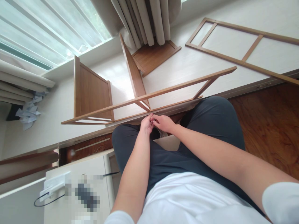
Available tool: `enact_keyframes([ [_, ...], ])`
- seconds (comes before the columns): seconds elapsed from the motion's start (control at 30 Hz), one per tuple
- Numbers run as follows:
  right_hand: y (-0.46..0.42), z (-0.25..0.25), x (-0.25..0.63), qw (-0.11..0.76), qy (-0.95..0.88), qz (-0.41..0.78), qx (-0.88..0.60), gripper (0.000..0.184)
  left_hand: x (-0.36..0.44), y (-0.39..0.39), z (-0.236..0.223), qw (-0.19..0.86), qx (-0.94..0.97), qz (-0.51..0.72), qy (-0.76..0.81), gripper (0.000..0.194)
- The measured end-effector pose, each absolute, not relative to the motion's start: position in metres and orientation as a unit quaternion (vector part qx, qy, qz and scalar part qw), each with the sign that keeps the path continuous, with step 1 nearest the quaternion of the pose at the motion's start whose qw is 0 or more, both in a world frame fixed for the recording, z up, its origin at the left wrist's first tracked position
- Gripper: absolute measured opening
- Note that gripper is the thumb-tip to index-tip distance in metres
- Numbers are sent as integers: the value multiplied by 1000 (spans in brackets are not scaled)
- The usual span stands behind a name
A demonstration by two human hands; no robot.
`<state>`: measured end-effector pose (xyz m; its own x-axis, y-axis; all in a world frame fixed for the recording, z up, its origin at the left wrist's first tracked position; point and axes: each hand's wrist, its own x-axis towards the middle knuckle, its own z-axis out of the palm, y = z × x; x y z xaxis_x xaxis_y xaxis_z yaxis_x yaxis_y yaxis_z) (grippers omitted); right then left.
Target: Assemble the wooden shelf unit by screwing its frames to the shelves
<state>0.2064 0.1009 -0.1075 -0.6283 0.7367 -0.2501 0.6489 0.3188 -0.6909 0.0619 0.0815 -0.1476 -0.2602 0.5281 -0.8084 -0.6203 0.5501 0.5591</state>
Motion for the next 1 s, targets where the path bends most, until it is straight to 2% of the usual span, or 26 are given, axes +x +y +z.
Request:
enact_keyframes([
  [0.3, 102, -108, 207, 58, -809, 398, -428, 29, 62, 82, -149, 607, -40, 476, 634, 31],
  [1.0, 103, -109, 209, 82, -797, 377, -464, 26, 64, 82, -144, 596, -43, 476, 645, 22],
])
